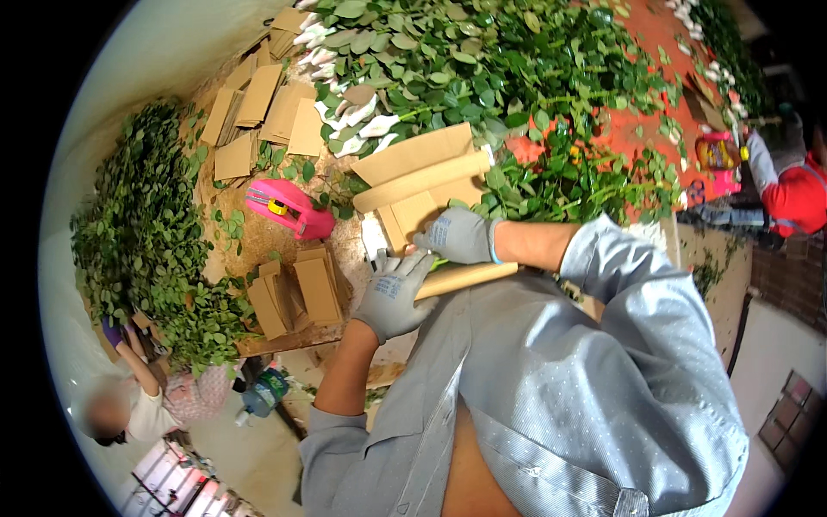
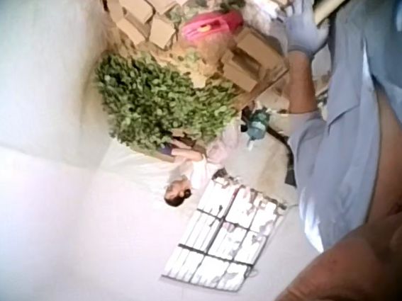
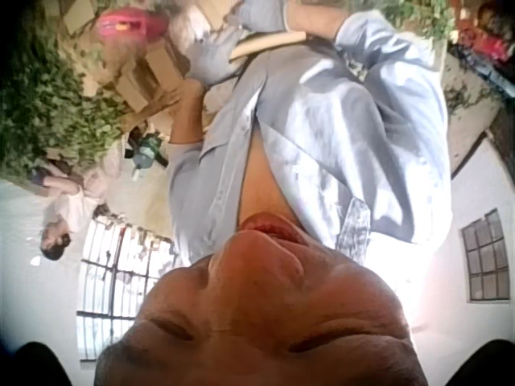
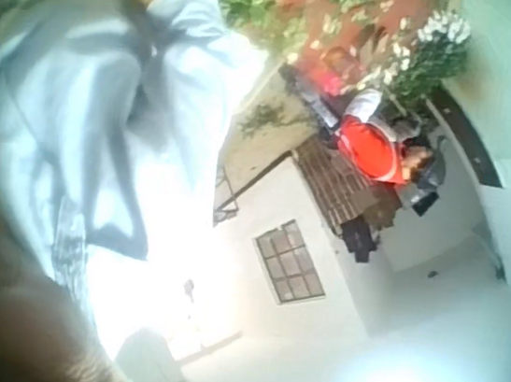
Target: The person places rose stems onto a cardboard sheet, covers them with a piece of paper, and folds the cardboard sides inward to secure the flowers for shipping.
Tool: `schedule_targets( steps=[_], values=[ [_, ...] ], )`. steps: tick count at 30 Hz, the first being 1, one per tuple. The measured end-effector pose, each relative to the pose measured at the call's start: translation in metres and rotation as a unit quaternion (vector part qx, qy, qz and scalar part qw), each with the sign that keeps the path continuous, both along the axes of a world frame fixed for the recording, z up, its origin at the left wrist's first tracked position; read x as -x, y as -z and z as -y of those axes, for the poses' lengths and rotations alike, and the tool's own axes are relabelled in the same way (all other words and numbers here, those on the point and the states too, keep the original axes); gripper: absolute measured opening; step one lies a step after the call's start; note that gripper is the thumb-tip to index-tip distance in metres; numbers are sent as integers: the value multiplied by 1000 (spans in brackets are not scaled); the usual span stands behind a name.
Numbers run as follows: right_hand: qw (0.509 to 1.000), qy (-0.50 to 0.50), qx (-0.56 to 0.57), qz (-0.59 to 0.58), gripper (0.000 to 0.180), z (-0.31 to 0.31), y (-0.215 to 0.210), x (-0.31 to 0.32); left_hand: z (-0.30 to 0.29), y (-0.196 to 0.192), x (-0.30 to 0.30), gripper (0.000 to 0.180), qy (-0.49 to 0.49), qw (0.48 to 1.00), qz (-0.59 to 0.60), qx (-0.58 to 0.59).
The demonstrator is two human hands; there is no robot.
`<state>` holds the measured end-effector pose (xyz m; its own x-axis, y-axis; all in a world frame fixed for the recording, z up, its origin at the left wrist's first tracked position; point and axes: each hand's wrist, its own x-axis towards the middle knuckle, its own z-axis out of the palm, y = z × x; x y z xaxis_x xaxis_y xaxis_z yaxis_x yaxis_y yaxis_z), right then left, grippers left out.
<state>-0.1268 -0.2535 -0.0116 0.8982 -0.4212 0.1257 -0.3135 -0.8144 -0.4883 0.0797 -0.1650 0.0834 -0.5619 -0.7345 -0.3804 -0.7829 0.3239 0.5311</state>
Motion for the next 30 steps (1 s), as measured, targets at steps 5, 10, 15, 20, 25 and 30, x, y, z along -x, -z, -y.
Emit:
schedule_targets(
  steps=[5, 10, 15, 20, 25, 30],
  values=[
    [996, -23, 30, -78, 25, -2, -19, 2, 5, -3, 6, 68, -4, 998, 50, -42],
    [996, 49, 65, 36, 37, 61, -99, -10, 3, -8, 8, 67, -21, 994, 82, -61],
    [946, 282, 89, -130, 35, 177, -75, 15, -4, 14, 3, 68, -11, 999, 44, 11],
    [905, 246, 137, -318, 45, 180, -47, 40, 3, -1, 8, 65, -27, 998, 42, -29],
    [904, 219, 133, -343, 35, 179, -53, 47, -1, 1, 8, 60, -33, 999, 36, -9],
    [895, 224, 201, -328, 27, 175, -68, 55, -1, -9, 10, 57, -55, 997, 40, -38]
  ],
)
